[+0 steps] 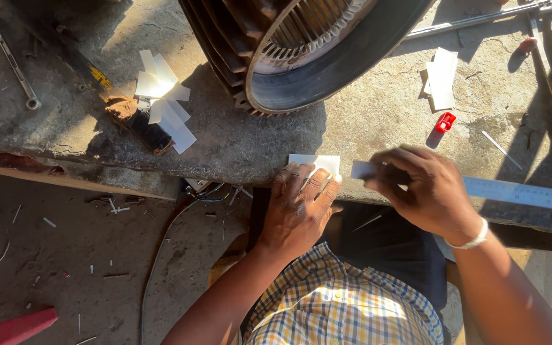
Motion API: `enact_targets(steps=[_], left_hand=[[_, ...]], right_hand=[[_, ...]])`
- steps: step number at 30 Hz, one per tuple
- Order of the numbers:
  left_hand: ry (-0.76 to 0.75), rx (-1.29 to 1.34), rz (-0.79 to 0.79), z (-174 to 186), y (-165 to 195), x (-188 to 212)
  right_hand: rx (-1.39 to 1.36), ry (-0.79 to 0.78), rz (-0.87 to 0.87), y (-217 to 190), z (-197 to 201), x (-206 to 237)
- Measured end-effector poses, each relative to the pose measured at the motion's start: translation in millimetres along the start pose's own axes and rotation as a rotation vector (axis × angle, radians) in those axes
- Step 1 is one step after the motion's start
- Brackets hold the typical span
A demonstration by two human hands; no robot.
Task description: The person sits at a workbench with large cast-iron motor stator housings. They tear or fold small white paper liner pieces by hand, then press each piece into a slot between the fins inside a housing, repeating the fold-and-insert cycle for successive slots.
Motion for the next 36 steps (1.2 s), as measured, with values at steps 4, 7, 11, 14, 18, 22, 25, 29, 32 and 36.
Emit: enact_targets(steps=[4, 7, 11, 14, 18, 22, 25, 29, 32, 36], left_hand=[[0.015, 0.0, -0.006, -5.7, 2.4, 3.0], [0.016, -0.136, -0.058, -13.8, 0.1, 5.4], [0.023, -0.089, -0.054, -23.9, -3.8, 8.7], [0.053, -0.051, -0.044, -30.0, -7.5, 8.2], [0.065, -0.015, -0.026, -37.6, -11.1, 4.1], [0.055, -0.041, -0.041, -39.2, -12.4, -1.8], [0.036, -0.043, -0.035, -33.4, -11.5, -5.2], [0.055, -0.023, -0.021, -27.8, -11.9, -7.8], [0.075, -0.004, 0.006, -31.0, -11.7, -6.4], [0.063, 0.051, 0.037, -36.7, -12.5, -3.3]], right_hand=[[0.173, 0.146, 0.133, 2.1, -22.8, -7.3], [0.176, 0.128, 0.134, 3.5, -32.8, -7.6], [0.113, 0.059, 0.159, 2.4, -34.5, -14.0], [0.109, 0.035, 0.139, 2.3, -34.5, -19.9], [0.072, 0.046, 0.142, 9.6, -34.9, -29.0], [0.154, 0.1, 0.131, 24.6, -34.4, -48.6], [0.248, 0.156, 0.167, 28.8, -32.2, -58.2], [0.178, 0.199, 0.251, 23.6, -30.4, -48.6], [0.203, 0.154, 0.29, 23.8, -33.5, -42.1], [0.213, 0.098, 0.235, 30.0, -32.5, -43.0]])
Point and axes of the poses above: each hand's wrist, its own x-axis away from the middle knuckle, its own z-axis out of the back of the hand, y = z × x, the point moved 2 cm from there along -x, towards the middle knuckle, and after that the axes turned 12 degrees about -x, right-handed, at the moved point
